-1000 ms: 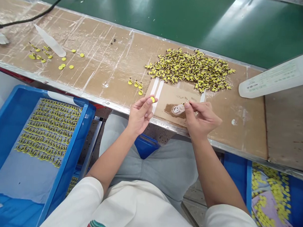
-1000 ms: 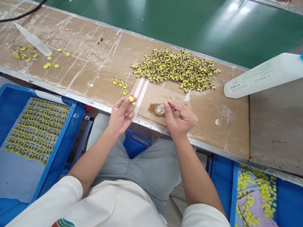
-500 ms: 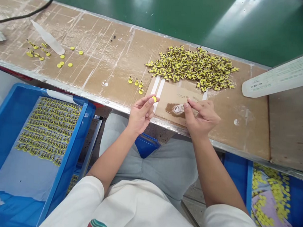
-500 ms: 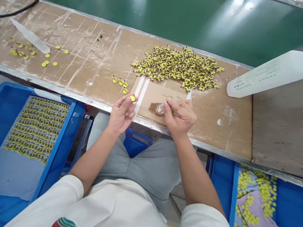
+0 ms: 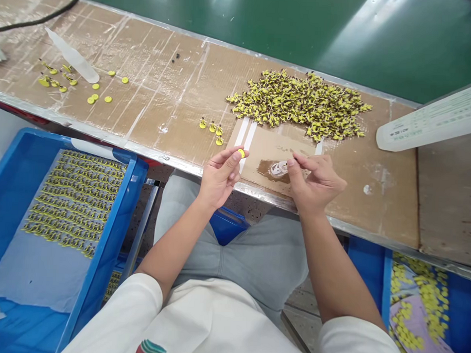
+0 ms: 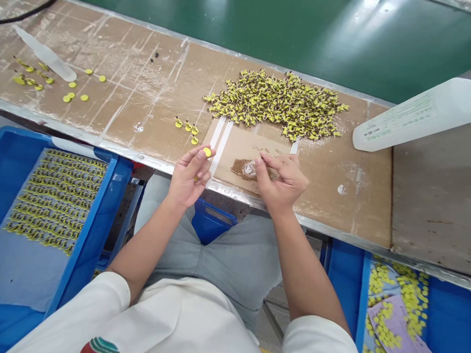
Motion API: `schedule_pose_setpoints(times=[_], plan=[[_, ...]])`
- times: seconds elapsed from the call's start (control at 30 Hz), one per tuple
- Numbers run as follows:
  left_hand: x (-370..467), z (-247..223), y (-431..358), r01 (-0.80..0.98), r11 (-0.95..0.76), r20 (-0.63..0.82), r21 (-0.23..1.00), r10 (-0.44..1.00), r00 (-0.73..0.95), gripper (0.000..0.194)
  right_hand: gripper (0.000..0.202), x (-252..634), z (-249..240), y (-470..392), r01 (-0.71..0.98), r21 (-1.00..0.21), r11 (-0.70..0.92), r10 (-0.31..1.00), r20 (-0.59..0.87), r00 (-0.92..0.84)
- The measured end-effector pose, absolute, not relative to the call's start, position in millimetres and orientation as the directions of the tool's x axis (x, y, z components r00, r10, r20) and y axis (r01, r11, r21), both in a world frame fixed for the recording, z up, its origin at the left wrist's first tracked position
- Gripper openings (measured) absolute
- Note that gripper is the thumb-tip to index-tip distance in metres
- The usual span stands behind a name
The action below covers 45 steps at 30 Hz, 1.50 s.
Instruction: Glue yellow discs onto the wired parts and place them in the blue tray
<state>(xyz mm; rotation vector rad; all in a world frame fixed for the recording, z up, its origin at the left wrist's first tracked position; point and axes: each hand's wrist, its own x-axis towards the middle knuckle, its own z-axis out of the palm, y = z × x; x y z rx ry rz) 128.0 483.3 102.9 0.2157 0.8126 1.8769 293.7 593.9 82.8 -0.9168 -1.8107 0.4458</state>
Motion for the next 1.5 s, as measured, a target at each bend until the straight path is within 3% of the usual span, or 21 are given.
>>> schedule_pose_setpoints(times=[0.17, 0.27, 0.43, 0.6, 0.7, 0.87, 1.07, 1.5], plan=[[131, 108, 479, -0.787, -0.214, -0.26, 0.579, 0.866, -0.427, 0.025, 0.016, 293, 87, 593, -0.034, -0.898, 0.438, 0.898, 0.435, 0.069], [138, 112, 474, -0.809, -0.187, -0.289, 0.557, 0.87, -0.4, 0.026, 0.011, 296, 103, 584, -0.211, -0.947, 0.242, 0.97, 0.238, 0.046], [154, 122, 467, -0.826, -0.138, -0.322, 0.547, 0.875, -0.36, 0.023, 0.015, 298, 139, 561, -0.445, -0.888, -0.118, 0.991, -0.081, -0.102], [164, 129, 461, -0.824, -0.104, -0.282, 0.557, 0.909, -0.306, 0.021, 0.024, 298, 154, 550, -0.52, -0.812, -0.266, 0.962, -0.19, -0.196], [167, 133, 457, -0.822, -0.089, -0.252, 0.562, 0.929, -0.273, 0.022, 0.025, 297, 153, 544, -0.495, -0.847, -0.193, 0.978, -0.127, -0.164], [172, 135, 452, -0.815, -0.051, -0.27, 0.577, 0.93, -0.249, 0.026, 0.019, 290, 152, 527, -0.306, -0.936, 0.176, 0.981, 0.192, -0.024], [175, 134, 451, -0.816, -0.053, -0.23, 0.575, 0.947, -0.224, 0.021, 0.016, 282, 155, 511, -0.098, -0.929, 0.357, 0.93, 0.363, -0.056], [175, 133, 450, -0.82, -0.071, -0.234, 0.567, 0.941, -0.243, 0.018, 0.018, 278, 146, 506, -0.097, -0.91, 0.403, 0.91, 0.41, -0.068]])
